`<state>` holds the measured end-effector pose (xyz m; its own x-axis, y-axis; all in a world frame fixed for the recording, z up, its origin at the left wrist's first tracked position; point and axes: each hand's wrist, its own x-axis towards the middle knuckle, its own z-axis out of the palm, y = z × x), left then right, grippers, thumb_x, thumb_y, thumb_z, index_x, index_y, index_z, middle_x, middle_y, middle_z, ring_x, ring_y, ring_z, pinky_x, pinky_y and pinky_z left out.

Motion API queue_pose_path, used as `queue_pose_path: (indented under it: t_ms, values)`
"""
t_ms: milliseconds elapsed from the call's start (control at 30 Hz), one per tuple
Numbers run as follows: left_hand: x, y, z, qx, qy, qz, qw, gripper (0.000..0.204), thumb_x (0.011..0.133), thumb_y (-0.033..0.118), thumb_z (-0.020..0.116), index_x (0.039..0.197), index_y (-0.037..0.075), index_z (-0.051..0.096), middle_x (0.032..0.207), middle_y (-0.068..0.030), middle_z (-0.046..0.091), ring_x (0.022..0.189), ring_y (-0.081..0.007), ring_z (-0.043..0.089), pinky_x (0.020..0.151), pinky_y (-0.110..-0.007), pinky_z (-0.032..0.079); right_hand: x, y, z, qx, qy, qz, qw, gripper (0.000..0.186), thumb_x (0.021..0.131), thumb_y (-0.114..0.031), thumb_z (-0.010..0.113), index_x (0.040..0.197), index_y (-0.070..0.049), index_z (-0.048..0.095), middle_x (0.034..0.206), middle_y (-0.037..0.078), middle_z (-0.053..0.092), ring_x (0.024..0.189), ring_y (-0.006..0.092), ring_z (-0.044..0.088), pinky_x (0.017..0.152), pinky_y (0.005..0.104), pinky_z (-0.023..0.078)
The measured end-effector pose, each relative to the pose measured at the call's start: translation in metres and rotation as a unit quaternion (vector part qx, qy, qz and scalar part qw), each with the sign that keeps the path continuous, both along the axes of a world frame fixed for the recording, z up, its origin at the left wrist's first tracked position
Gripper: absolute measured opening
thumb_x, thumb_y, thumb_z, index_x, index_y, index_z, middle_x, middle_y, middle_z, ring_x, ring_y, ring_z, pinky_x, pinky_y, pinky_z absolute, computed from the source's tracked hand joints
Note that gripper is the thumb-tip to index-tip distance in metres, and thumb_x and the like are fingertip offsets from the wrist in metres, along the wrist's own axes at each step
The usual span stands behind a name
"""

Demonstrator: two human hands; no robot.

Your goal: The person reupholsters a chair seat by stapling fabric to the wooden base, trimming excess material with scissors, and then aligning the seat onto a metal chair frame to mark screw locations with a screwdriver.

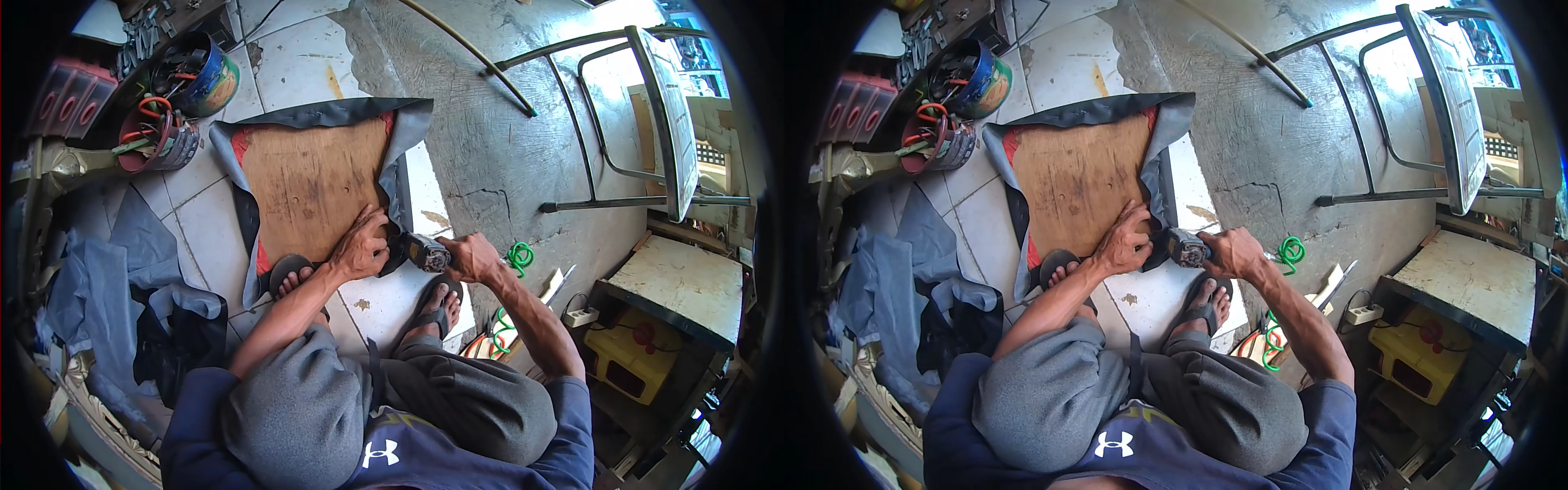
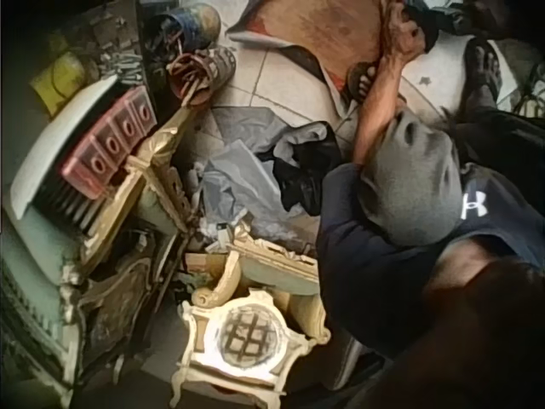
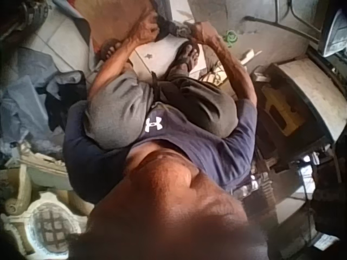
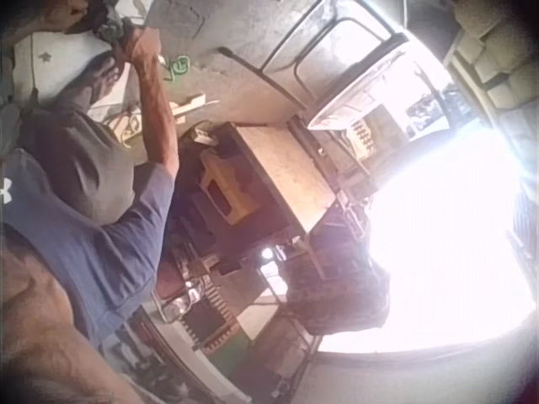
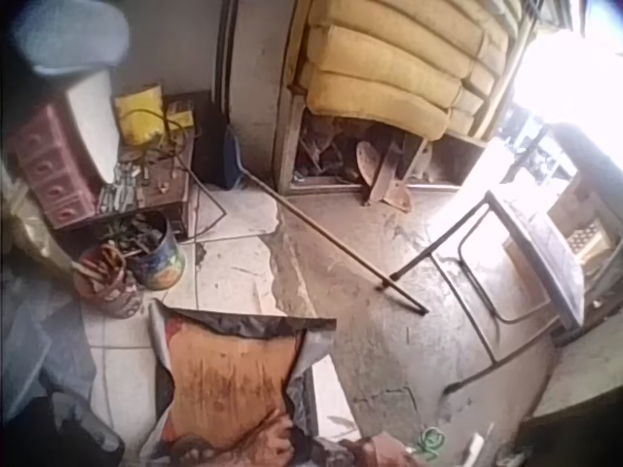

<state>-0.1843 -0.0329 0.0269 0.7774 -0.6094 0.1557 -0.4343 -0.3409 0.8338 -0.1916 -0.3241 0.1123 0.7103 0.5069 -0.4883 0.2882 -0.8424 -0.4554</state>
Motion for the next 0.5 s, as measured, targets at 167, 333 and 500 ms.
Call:
queue_pose_path:
  t_ms: [167,333,500]
  values:
    - [0.003,-0.007,0.009,-0.014,0.007,0.060,0.998,0.011,0.074,0.007,0.072,0.076,-0.003,0.066,0.128,-0.0249,0.053,0.133,-0.0458,0.048,0.117,-0.056,0.034,0.008,0.004,0.005,-0.004,0.017,0.000,1.000,0.040,0.076,-0.031,0.070,0.111,-0.012,0.067,0.071,0.020,0.068,0.070,0.0434,0.068,0.068,0.0522,0.056]
    - [0.005,-0.005,0.003,-0.006,-0.035,0.056,0.998,0.016,0.076,0.003,0.073,0.079,-0.003,0.059,0.125,-0.0254,0.052,0.132,-0.0491,0.047,0.111,-0.055,0.039,0.016,0.005,0.016,0.014,0.016,-0.025,0.999,0.039,0.077,-0.031,0.068,0.110,-0.011,0.067,0.070,0.021,0.067,0.069,0.0434,0.067,0.067,0.0516,0.055]
    - [0.006,-0.003,0.003,-0.033,-0.006,0.036,0.999,0.015,0.078,0.003,0.072,0.078,-0.004,0.058,0.122,-0.0236,0.052,0.132,-0.0492,0.047,0.110,-0.055,0.040,0.019,0.000,-0.001,-0.005,-0.017,-0.001,1.000,0.039,0.078,-0.032,0.068,0.110,-0.011,0.068,0.069,0.021,0.067,0.069,0.0424,0.068,0.065,0.0516,0.054]
